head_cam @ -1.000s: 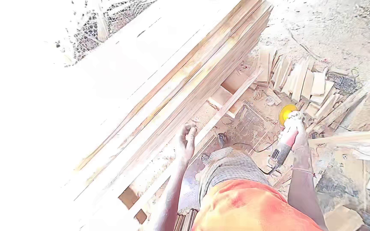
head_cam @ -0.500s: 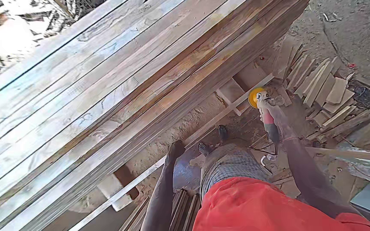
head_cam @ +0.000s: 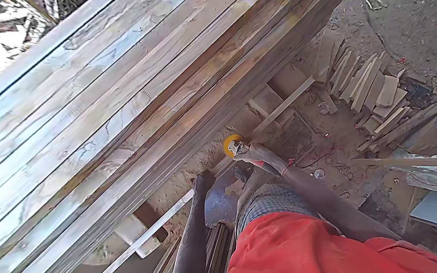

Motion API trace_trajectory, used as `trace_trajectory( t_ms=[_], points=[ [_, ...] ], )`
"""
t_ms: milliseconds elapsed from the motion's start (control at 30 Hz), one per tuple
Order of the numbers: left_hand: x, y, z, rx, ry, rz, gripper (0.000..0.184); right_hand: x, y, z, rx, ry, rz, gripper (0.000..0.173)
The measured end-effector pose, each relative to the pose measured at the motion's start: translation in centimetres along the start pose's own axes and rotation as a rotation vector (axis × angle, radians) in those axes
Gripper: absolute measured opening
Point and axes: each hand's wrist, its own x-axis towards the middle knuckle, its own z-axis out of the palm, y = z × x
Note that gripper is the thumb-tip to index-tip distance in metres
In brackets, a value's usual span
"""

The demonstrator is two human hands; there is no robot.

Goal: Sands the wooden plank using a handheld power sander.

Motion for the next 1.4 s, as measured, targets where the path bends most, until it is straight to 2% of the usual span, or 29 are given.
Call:
trace_trajectory(
  t_ms=[100, 200, 400, 567, 700, 833, 933, 1067, 1167, 1200, 1267, 1333, 1400],
  points=[
    [-0.5, -1.7, 1.0, -0.012, 0.040, -0.092, 0.041, 0.4, 4.8, -3.2, 0.232, 0.104, 0.074, 0.071],
    [-0.5, -0.9, 1.2, 0.010, 0.039, -0.178, 0.037, -1.0, 9.9, -7.5, 0.480, 0.185, 0.133, 0.074],
    [-0.3, -0.3, 0.8, 0.030, 0.021, -0.211, 0.031, -3.4, 10.9, -17.6, 0.716, 0.348, 0.205, 0.057],
    [0.7, -0.7, 1.7, 0.046, 0.037, -0.213, 0.032, 0.4, 18.0, -26.1, 0.874, 0.479, 0.225, 0.065],
    [0.7, -0.5, 1.3, 0.062, -0.001, -0.233, 0.031, 0.8, 22.2, -32.8, 0.940, 0.648, 0.258, 0.070],
    [0.5, 0.1, 0.6, 0.077, -0.028, -0.221, 0.028, 1.7, 25.3, -36.4, 0.943, 0.696, 0.291, 0.077],
    [1.7, 3.9, -0.3, 0.039, -0.034, -0.174, 0.032, 2.1, 25.0, -35.9, 0.913, 0.641, 0.256, 0.075],
    [2.4, 15.7, -4.2, -0.010, -0.075, -0.063, 0.040, -0.6, 18.1, -31.0, 0.828, 0.527, 0.188, 0.059],
    [3.5, 22.1, -5.7, -0.159, 0.019, 0.138, 0.039, -2.9, 13.2, -26.6, 0.738, 0.446, 0.218, 0.054],
    [3.5, 22.6, -5.7, -0.216, 0.042, 0.182, 0.039, -2.9, 12.6, -24.8, 0.722, 0.422, 0.206, 0.056],
    [3.4, 21.1, -5.1, -0.278, 0.050, 0.202, 0.040, -1.5, 12.0, -21.6, 0.696, 0.366, 0.177, 0.061],
    [2.8, 17.0, -4.1, -0.266, 0.022, 0.180, 0.041, -0.9, 10.9, -18.2, 0.652, 0.341, 0.155, 0.064],
    [1.7, 11.2, -2.9, -0.226, -0.004, 0.147, 0.040, -1.3, 9.0, -14.7, 0.621, 0.328, 0.137, 0.064]
  ],
)
